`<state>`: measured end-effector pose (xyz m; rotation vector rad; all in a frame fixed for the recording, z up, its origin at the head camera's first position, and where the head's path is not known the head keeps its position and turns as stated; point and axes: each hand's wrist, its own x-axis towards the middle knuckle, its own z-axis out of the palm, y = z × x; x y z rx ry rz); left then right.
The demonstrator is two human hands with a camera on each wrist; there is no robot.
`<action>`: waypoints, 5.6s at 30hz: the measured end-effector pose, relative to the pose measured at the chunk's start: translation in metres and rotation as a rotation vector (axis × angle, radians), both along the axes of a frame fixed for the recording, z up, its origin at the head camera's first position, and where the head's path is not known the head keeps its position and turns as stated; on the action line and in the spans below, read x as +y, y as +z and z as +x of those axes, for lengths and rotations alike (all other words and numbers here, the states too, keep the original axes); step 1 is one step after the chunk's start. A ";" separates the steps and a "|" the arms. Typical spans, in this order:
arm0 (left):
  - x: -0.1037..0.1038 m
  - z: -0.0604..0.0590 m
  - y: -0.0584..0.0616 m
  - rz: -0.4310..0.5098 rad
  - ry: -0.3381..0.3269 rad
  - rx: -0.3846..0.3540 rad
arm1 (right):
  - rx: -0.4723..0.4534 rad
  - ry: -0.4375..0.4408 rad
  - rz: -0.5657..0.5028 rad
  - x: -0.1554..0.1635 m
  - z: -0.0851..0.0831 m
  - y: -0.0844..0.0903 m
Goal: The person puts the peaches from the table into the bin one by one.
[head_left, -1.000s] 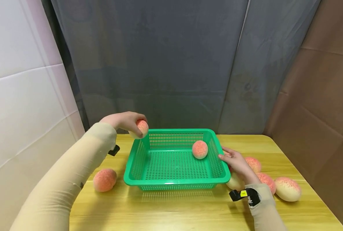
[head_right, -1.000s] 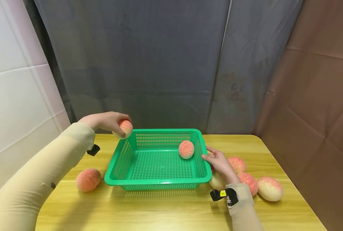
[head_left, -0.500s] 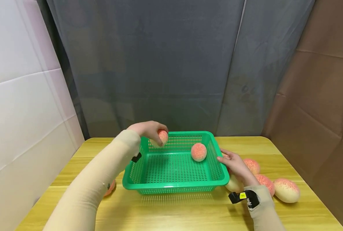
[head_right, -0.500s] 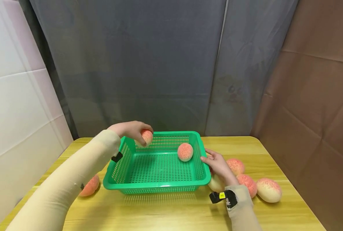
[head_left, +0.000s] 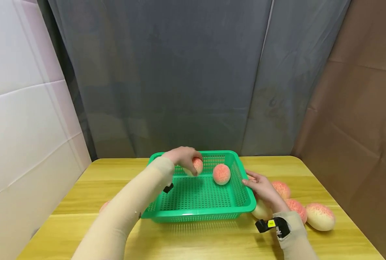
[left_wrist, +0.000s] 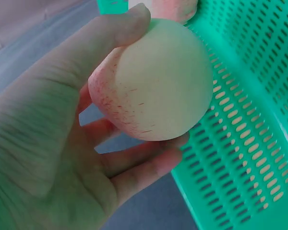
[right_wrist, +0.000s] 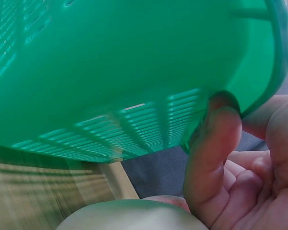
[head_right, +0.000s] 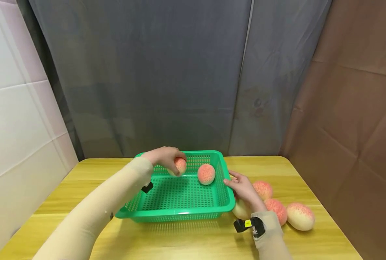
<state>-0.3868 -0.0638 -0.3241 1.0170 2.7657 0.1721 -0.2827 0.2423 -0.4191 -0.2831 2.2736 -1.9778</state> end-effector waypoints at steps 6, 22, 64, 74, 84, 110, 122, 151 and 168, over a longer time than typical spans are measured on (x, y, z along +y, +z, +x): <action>0.010 -0.002 -0.020 -0.063 0.018 0.071 | 0.006 0.008 0.006 -0.001 0.003 -0.005; 0.030 0.001 -0.035 -0.093 -0.047 0.130 | 0.003 -0.003 -0.021 0.001 0.004 -0.001; 0.040 0.005 -0.055 -0.067 -0.019 0.124 | 0.000 -0.014 -0.002 -0.005 0.011 0.005; 0.043 0.006 -0.059 -0.082 -0.004 0.123 | -0.001 -0.045 0.020 -0.002 0.013 0.004; 0.028 0.009 -0.053 -0.120 0.018 0.146 | 0.008 -0.025 0.033 -0.014 0.004 0.002; -0.182 0.077 0.029 0.049 0.128 0.061 | -0.007 -0.031 0.000 -0.009 -0.003 0.000; -0.230 0.107 -0.044 0.055 0.191 -0.086 | 0.004 -0.013 -0.003 -0.006 -0.004 0.005; -0.235 0.115 -0.080 0.183 0.125 -0.126 | -0.020 -0.025 -0.022 -0.005 -0.003 -0.001; -0.244 0.101 -0.017 0.214 0.137 -0.013 | -0.003 -0.024 -0.008 -0.006 -0.006 -0.003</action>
